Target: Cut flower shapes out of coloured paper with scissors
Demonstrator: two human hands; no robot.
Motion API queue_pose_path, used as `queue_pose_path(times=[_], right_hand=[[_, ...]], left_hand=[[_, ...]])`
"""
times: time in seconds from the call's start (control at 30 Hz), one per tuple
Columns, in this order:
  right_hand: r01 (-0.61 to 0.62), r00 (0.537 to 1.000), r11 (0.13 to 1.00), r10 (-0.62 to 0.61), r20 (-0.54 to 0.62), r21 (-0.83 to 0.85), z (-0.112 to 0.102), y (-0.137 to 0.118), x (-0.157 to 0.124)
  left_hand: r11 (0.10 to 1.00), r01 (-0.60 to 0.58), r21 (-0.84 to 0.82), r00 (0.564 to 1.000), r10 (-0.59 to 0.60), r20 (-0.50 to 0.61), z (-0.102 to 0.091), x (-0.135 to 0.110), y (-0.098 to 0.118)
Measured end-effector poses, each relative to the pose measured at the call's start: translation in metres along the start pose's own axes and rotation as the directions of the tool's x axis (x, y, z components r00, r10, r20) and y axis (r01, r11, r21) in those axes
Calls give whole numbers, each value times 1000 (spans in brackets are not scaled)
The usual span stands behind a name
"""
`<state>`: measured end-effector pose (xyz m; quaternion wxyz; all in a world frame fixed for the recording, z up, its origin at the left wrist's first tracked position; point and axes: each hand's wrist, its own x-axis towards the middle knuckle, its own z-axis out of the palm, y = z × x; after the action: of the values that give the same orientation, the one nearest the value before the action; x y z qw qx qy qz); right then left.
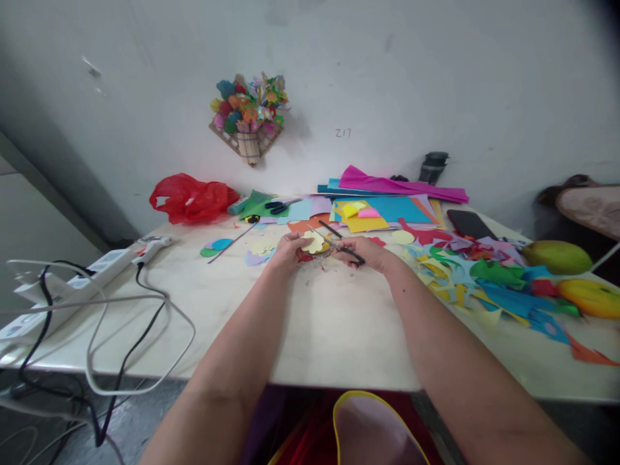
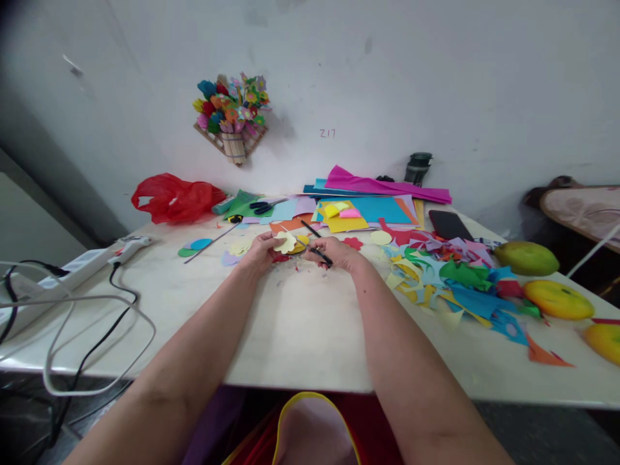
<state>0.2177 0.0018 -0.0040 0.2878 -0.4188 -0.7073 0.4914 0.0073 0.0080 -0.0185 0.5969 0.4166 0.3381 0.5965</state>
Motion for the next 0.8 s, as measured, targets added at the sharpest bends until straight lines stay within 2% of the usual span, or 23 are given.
queue_pose_path(times=[0.17,0.43,0.67,0.8], right_hand=[[-10,1000,1000,10,0,7,-1,4,3],[-16,999,998,18,-41,53,3,-4,0],[-42,998,999,43,-39,26,2,-2,0],[-10,1000,1000,10,-22,-25,0,0,1]], left_hand=[[1000,2,1,1000,-2,-1,1,0,0],[1000,17,1,1000,-17,-9,1,0,0],[999,27,25,1000,-27,-10,-1,2,1],[998,38,46,999,-38,0,0,1,2]])
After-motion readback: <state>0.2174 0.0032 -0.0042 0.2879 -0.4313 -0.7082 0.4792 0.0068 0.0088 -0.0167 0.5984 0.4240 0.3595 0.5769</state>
